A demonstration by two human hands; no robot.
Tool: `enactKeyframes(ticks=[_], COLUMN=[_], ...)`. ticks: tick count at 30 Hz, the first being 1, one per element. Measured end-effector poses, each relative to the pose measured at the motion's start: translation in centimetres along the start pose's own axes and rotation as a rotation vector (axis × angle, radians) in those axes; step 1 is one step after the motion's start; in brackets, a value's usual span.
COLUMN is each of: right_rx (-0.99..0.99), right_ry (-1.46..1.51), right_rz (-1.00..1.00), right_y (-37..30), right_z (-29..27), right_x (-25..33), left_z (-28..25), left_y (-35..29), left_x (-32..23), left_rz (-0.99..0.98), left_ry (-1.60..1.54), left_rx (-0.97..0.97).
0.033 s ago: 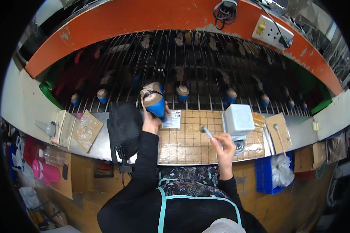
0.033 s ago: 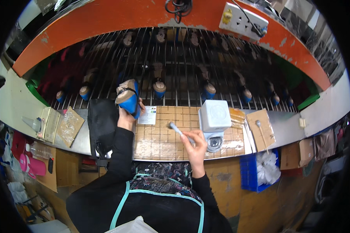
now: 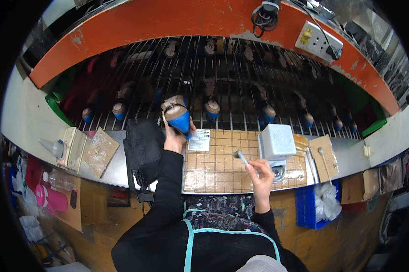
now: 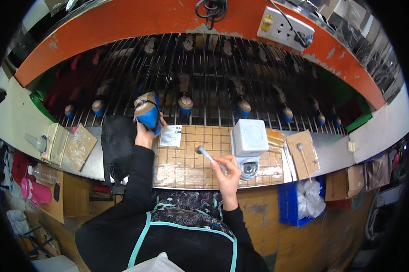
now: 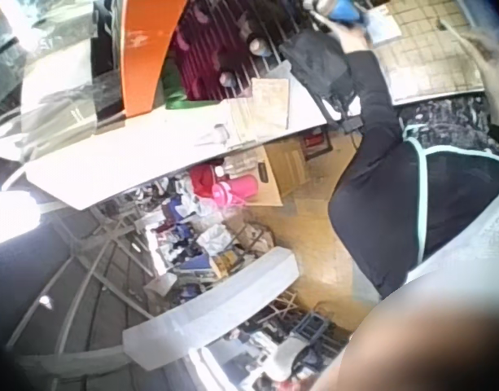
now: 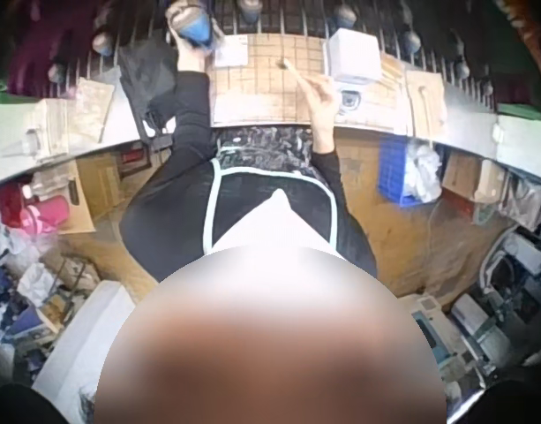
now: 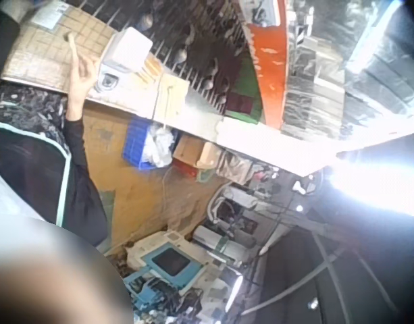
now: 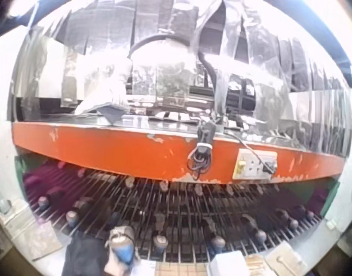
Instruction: The person repeatedly applies glue to the sole and strap of a blue sandal using a small brush. They rotate the sandal to reach different areas and periodically dip the brush into a container of glue.
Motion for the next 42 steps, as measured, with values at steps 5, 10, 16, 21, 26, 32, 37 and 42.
enactKeyframes(ticks=[5, 10, 16, 21, 26, 32, 37, 42], right_rx=[0.001, 0.03, 0.1, 0.217, 0.173, 0.283, 0.245, 0.096], right_ry=[0.073, 0.096, 0.156, -0.319, -0.601, -0.783, -0.741, -0.226], right_rz=[0.053, 0.071, 0.058, -0.011, 0.014, 0.166, 0.254, 0.252], right_y=[-1.0, -0.8, 1.2, 7.5, 16.8, 23.4, 24.8, 21.1], right_z=[-1.1, -0.6, 1.5, 4.0, 10.5, 15.4, 13.8, 8.3], right_x=[-1.3, -1.3, -1.5, -3.0, -7.1, -11.3, -10.5, -4.9], left_z=[-1.0, -2.7, -2.8, -1.1, -0.2, 0.1, 0.4, 1.4], left_y=[4.8, 5.3, 5.5, 2.4, 0.7, 1.1, 1.8, 1.5], left_x=[-6.0, -6.8, -6.8, -3.3, 3.9, 5.4, 6.2, 6.6], left_rz=[0.245, 0.421, 0.736, 0.672, 0.804, 0.827, 0.603, 0.293], left_ry=[0.409, 0.201, 0.131, 0.382, 0.57, 0.613, 0.589, 0.51], left_rx=[-0.279, -0.223, -0.487, -0.487, -0.307, -0.056, -0.062, -0.028])
Point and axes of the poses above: each hand's wrist, its own y-axis towards the middle knuckle, its own z-axis out of the palm, x = y × z, the point moved 2 cm from there along y, towards the middle knuckle, and after that the axes turned 11 degrees about x, right-handed, at the moved point
